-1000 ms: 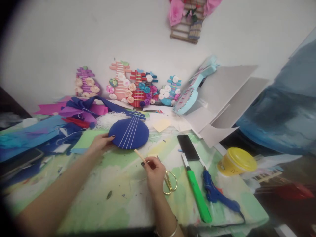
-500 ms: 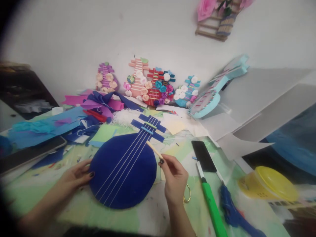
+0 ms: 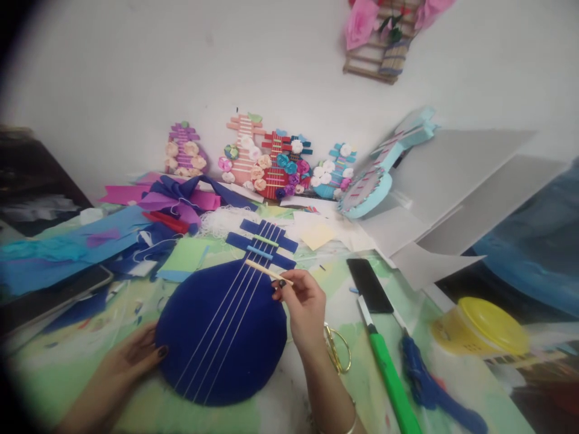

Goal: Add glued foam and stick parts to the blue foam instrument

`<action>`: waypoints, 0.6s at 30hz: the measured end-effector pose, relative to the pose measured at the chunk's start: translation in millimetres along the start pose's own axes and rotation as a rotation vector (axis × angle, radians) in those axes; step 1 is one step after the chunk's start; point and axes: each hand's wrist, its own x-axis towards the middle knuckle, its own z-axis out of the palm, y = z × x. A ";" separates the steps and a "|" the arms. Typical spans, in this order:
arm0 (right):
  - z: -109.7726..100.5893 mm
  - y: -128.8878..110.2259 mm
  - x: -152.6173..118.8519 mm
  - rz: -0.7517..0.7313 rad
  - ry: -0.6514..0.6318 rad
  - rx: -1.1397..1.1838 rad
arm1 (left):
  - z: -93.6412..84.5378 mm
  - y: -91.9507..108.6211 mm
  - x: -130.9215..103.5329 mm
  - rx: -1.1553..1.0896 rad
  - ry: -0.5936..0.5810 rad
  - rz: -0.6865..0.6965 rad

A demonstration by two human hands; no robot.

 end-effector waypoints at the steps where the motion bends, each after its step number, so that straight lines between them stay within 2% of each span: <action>1: -0.1 -1.8 0.6 -0.002 -0.020 0.015 | 0.5 0.5 -0.2 -0.005 0.003 -0.004; 5: -1.3 -2.1 2.2 -0.026 -0.053 0.039 | 5.3 7.3 -1.6 -0.024 0.012 -0.036; 13: 5.0 -0.9 2.3 -0.002 0.062 -0.021 | 9.5 12.7 -5.4 -0.059 0.088 -0.048; 18: 8.3 -3.0 1.3 -0.008 0.073 0.009 | 4.9 9.0 -3.1 -0.082 0.105 -0.073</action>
